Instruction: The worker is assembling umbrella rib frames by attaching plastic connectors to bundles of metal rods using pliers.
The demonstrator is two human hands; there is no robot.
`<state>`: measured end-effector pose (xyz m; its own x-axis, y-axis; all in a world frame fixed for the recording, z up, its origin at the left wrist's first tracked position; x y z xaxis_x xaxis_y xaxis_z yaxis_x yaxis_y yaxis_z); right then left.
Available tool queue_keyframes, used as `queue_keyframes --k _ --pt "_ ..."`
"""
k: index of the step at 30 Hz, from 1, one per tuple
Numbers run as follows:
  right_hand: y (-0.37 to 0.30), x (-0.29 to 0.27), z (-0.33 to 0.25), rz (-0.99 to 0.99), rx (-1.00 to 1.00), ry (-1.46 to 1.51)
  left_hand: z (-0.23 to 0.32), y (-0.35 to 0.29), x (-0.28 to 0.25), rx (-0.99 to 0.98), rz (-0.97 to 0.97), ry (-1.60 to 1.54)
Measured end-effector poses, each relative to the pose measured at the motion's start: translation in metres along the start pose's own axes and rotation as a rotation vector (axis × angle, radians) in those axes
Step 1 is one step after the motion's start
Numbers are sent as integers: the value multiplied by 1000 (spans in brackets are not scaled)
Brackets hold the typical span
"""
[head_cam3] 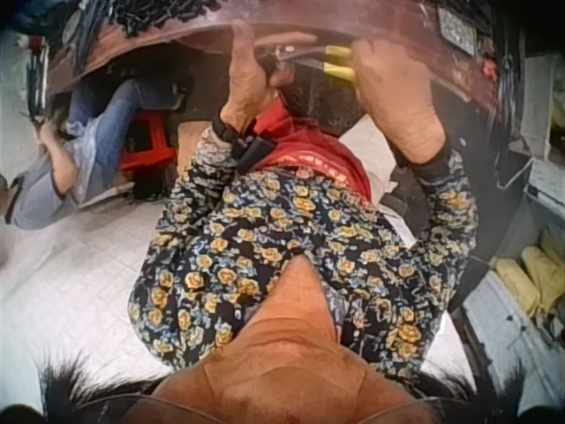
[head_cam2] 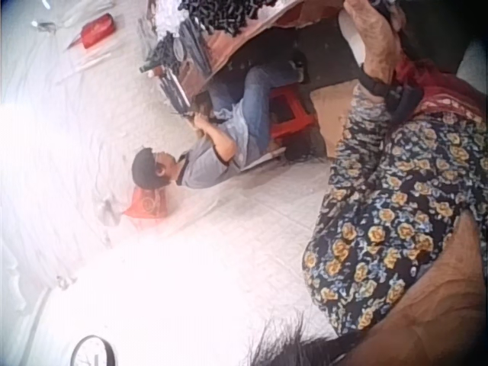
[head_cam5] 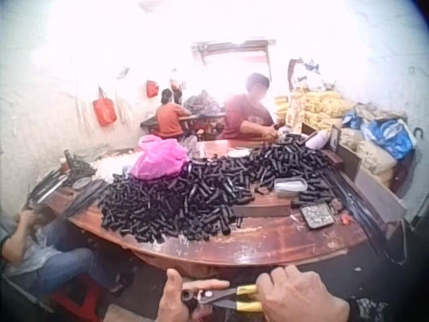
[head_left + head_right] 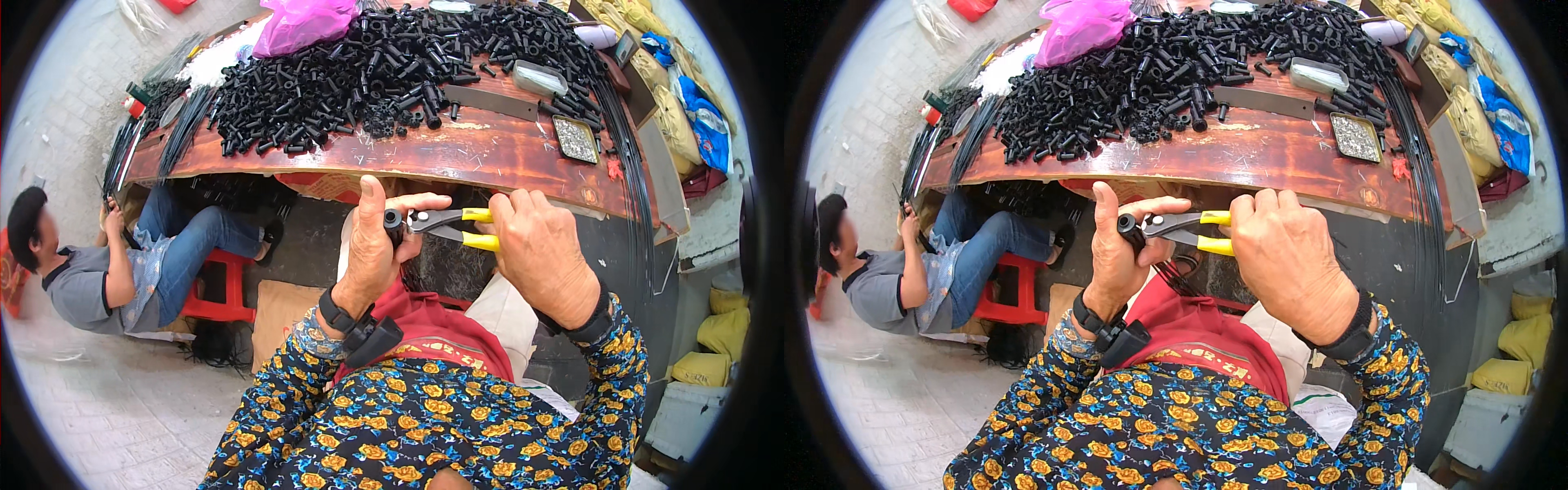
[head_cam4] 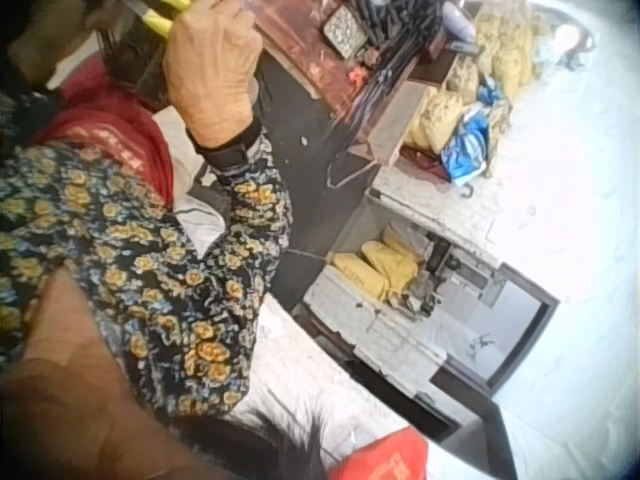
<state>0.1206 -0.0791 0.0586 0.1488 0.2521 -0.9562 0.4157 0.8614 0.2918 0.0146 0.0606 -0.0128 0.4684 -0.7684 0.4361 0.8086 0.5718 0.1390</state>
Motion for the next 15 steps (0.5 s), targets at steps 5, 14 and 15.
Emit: queue_keyframes --k 5,14,15 --pt "6 -3 -8 37 12 -120 -3 6 1 -5 70 39" --pt "7 34 47 45 260 257 92 27 -42 364 182 -160" --pt "2 45 70 7 348 298 121 27 -65 485 -47 -202"
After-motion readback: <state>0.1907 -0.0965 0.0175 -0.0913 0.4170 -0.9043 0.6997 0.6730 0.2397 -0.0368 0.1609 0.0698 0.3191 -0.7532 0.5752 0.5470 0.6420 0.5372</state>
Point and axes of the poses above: each hand's wrist, its own y-axis towards the middle knuckle, its own x-axis out of the palm, z = x × y, the point moved 4 cm from there along y, towards the middle knuckle, and after that the axes turned 11 degrees about x, right-handed, at the moved point
